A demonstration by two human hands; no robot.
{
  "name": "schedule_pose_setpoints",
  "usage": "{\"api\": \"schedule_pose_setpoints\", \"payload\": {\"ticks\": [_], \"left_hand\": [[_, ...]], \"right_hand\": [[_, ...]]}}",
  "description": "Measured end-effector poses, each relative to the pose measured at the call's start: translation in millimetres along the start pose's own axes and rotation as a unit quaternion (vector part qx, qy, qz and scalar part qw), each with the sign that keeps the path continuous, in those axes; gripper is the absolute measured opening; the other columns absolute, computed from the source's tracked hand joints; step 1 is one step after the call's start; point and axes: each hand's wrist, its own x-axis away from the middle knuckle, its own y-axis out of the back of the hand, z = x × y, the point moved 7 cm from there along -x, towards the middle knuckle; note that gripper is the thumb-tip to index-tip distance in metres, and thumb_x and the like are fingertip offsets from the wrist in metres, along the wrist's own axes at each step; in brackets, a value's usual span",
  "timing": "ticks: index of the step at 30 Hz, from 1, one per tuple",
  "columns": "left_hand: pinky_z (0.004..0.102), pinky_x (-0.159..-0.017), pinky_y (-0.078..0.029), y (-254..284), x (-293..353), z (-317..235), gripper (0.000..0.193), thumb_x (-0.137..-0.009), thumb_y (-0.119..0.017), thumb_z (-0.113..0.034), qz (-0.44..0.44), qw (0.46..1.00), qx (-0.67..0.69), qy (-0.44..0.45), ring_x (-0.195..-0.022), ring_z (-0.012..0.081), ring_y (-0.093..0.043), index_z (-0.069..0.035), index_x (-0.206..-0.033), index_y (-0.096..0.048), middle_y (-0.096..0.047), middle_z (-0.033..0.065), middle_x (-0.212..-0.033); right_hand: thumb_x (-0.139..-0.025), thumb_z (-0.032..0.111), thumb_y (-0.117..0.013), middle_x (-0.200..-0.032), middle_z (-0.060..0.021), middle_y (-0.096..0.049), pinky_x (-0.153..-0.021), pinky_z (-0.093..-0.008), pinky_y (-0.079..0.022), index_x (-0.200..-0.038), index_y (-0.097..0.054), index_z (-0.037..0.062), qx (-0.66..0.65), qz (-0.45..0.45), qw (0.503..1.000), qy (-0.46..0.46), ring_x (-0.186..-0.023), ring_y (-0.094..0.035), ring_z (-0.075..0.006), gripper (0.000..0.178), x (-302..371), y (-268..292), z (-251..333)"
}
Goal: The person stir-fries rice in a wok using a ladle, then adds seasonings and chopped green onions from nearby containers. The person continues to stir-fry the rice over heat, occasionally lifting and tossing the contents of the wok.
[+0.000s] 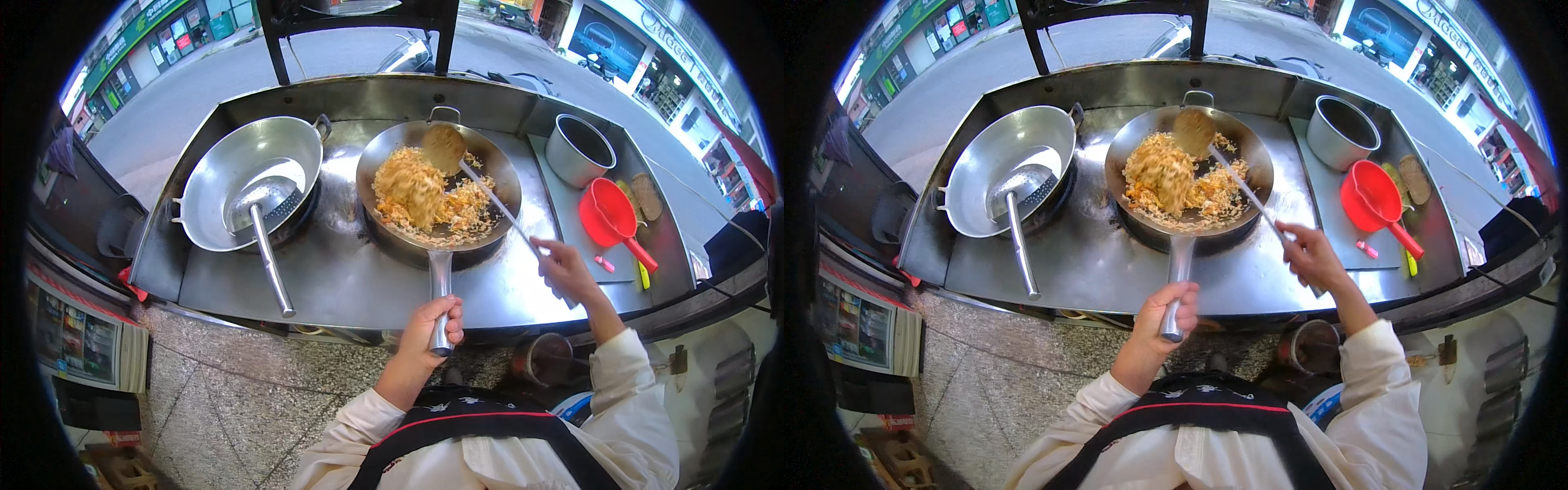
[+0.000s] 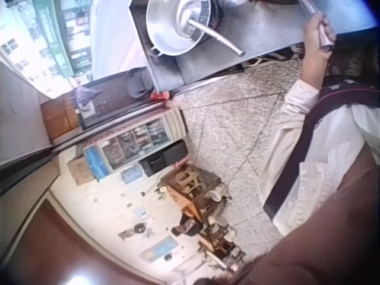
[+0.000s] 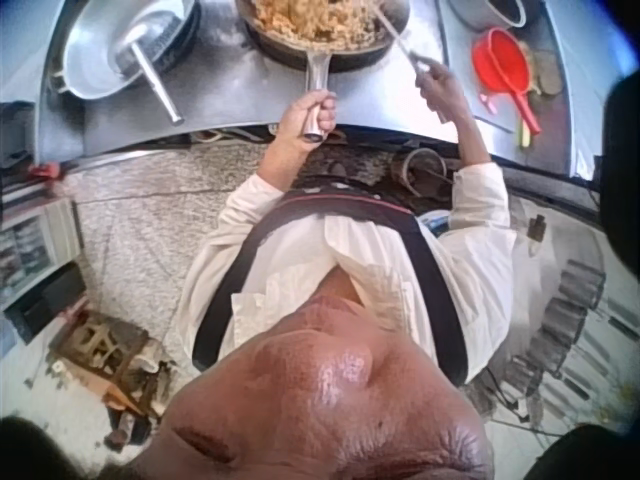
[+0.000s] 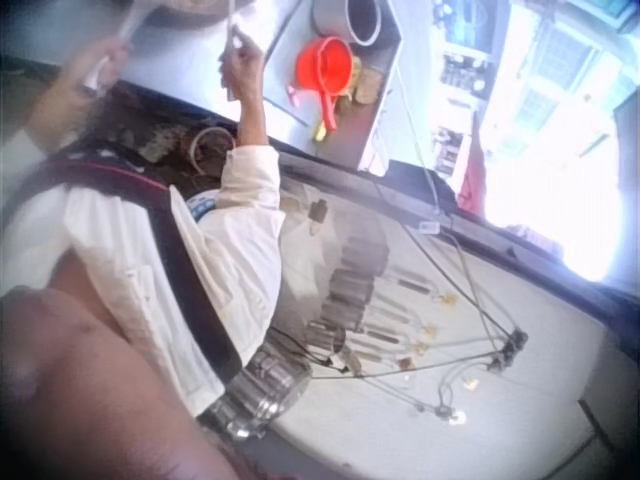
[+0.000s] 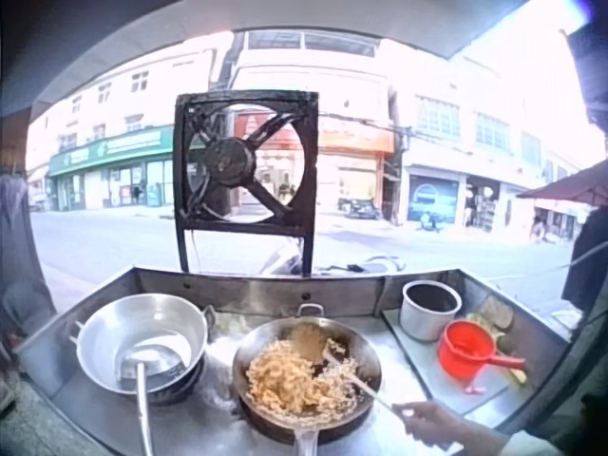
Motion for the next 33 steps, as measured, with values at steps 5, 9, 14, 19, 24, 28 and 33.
{"api": "schedule_pose_setpoints", "payload": {"ticks": [5,9,14,19,24,28,33], "left_hand": [[0.0226,-0.041,-0.039,1.5,-0.2,-1.9,0.016,-0.086,-0.059,-0.012,-0.007,1.0,-0.01,-0.007,-0.051,0.0101,-0.048,0.001,-0.094,-0.054,-0.053,0.0024,-0.069],[0.0237,-0.042,-0.043,3.0,-0.8,-0.3,0.014,-0.087,-0.057,-0.012,-0.007,1.0,-0.001,0.01,-0.052,0.0096,-0.049,0.0,-0.091,-0.052,-0.052,0.0036,-0.07],[0.0232,-0.042,-0.042,1.2,-0.3,-1.3,0.016,-0.087,-0.058,-0.013,0.01,1.0,-0.021,0.005,-0.053,0.0093,-0.049,0.0,-0.092,-0.052,-0.052,0.0034,-0.071],[0.0225,-0.041,-0.041,-0.2,-0.1,-1.0,0.016,-0.086,-0.058,-0.013,0.01,1.0,-0.011,0.01,-0.052,0.0094,-0.048,0.0,-0.094,-0.052,-0.052,0.003,-0.07],[0.0219,-0.04,-0.038,3.5,1.6,-2.9,0.018,-0.086,-0.058,-0.011,-0.01,1.0,-0.008,0.003,-0.051,0.0099,-0.047,0.002,-0.097,-0.053,-0.053,0.0029,-0.07],[0.022,-0.04,-0.038,4.6,0.2,-3.3,0.018,-0.086,-0.058,-0.011,-0.006,1.0,-0.008,0.011,-0.051,0.0097,-0.047,0.002,-0.097,-0.053,-0.053,0.003,-0.07],[0.0226,-0.04,-0.038,6.1,-0.2,-2.7,0.019,-0.086,-0.059,-0.011,-0.004,1.0,-0.008,0.01,-0.05,0.01,-0.047,0.002,-0.097,-0.053,-0.053,0.0033,-0.07]], "right_hand": [[-0.09,0.011,-0.05,-0.054,-0.0074,-0.053,-0.04,-0.0309,-0.044,-0.125,-0.052,0.0029,0.084,-0.016,0.975,0.207,-0.04,-0.05,-0.0137,0.035,-32.7,-13.1,45.6],[-0.086,0.008,-0.053,-0.064,-0.0152,-0.059,-0.056,-0.0373,-0.048,-0.124,-0.054,0.0092,0.287,0.065,0.877,0.38,-0.055,-0.059,-0.0269,0.038,10.0,-25.6,62.4],[-0.085,0.008,-0.054,-0.076,-0.0145,-0.058,-0.062,-0.0409,-0.045,-0.125,-0.053,0.0137,0.507,0.081,0.829,0.221,-0.069,-0.057,-0.031,0.04,90.8,57.7,65.1],[-0.085,0.006,-0.052,-0.073,-0.0154,-0.057,-0.061,-0.0426,-0.044,-0.124,-0.053,0.0132,0.507,0.099,0.834,0.195,-0.066,-0.056,-0.0327,0.04,93.4,33.6,59.8],[-0.084,0.008,-0.052,-0.074,-0.0176,-0.06,-0.061,-0.0436,-0.045,-0.123,-0.053,0.0124,0.366,0.024,0.876,0.313,-0.066,-0.058,-0.0346,0.039,17.6,11.2,39.6],[-0.086,0.008,-0.052,-0.081,-0.0166,-0.062,-0.058,-0.0411,-0.046,-0.125,-0.051,0.0153,0.411,-0.046,0.843,0.343,-0.063,-0.06,-0.0318,0.04,-5.8,14.9,54.2],[-0.088,0.004,-0.05,-0.083,-0.015,-0.059,-0.053,-0.0375,-0.046,-0.131,-0.043,0.0183,0.5,-0.087,0.801,0.316,-0.067,-0.06,-0.0268,0.045,-35.4,-0.3,71.5]]}}
